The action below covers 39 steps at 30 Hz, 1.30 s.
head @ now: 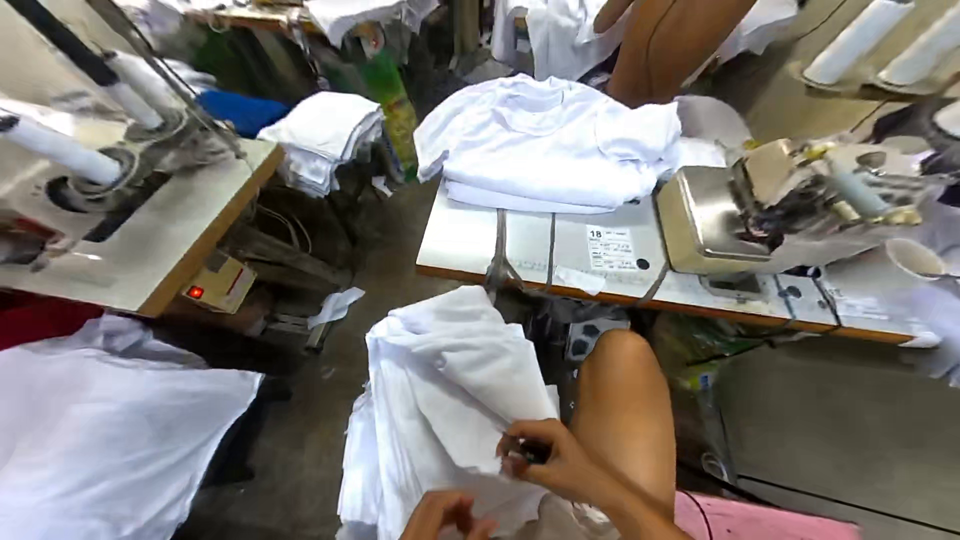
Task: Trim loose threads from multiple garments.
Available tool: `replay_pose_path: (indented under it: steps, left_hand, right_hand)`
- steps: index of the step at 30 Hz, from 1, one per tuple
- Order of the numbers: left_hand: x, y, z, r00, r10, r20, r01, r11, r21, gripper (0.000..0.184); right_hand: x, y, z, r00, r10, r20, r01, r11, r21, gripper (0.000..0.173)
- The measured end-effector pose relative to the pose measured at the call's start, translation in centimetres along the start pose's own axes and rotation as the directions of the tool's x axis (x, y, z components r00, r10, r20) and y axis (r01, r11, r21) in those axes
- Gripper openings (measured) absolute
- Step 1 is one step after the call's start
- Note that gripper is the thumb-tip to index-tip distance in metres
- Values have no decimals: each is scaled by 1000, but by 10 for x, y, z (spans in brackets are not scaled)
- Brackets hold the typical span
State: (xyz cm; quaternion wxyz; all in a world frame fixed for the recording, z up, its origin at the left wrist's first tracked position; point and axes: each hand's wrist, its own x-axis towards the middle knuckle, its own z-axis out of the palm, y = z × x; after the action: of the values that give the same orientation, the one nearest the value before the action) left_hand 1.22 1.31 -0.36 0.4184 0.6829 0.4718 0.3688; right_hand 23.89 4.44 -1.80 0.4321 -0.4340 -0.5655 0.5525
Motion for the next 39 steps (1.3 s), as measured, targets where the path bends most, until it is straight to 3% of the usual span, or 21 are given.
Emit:
replay_pose_path:
  steps: [3,5,7,10,13,16,18,20,23,25,28,30,32,34,37,39]
  left_hand:
    - [23,-4,26,976,184,-118,-187,982,-16,29]
    - [38,-1,42,955,231,-187,-244,968,-51,30]
    - [42,0,52,952,225,-209,-253,961,-115,32]
    - [46,4,59,949,226,-219,-262,953,-152,28]
    - [46,8,61,935,254,-248,-285,953,-99,24]
    - [45,12,63,919,295,-263,-311,950,-22,29]
    - [45,13,65,913,320,-252,-326,945,19,38]
    - [46,14,67,907,347,-239,-342,938,63,42]
    - [46,16,63,912,354,-207,-335,934,120,25]
    - [46,17,57,936,293,-197,-279,955,98,15]
    - [48,14,43,983,139,-116,-138,990,21,16]
    - [50,12,32,999,-7,35,10,996,-93,20]
    - [53,11,21,969,-140,202,186,955,-231,22]
    - [56,6,17,936,-224,270,307,896,-322,25]
    - [57,3,17,925,-257,281,350,864,-362,27]
    - [55,2,19,951,-204,230,276,898,-343,22]
  right_hand:
    - [1,-2,-12,996,3,-91,8,993,116,11]
    - [3,-5,-18,991,7,-132,16,986,167,12]
    - [0,-10,-18,973,136,-184,-81,957,280,15]
    - [0,-7,-20,934,318,-160,-191,827,528,16]
    - [-3,1,-21,929,358,-97,-200,704,682,14]
    - [-5,3,-20,933,353,-73,-197,669,717,12]
    - [-7,3,-18,945,317,-80,-170,687,706,10]
    - [-9,-1,-14,964,243,-111,-133,796,590,9]
    - [-12,-9,-12,987,74,-145,-29,956,291,4]
    - [-12,-14,-15,989,31,-141,-10,990,143,9]
    - [-6,-24,-24,990,108,-96,-108,994,-4,11]
    - [1,-25,-33,989,150,-2,-150,987,-49,12]
    - [10,-22,-41,976,184,113,-178,982,-61,13]
    - [21,-17,-47,949,200,243,-199,980,-27,13]
    - [34,-14,-51,885,234,402,-274,961,44,14]
    - [37,-11,-49,853,264,451,-339,936,94,17]
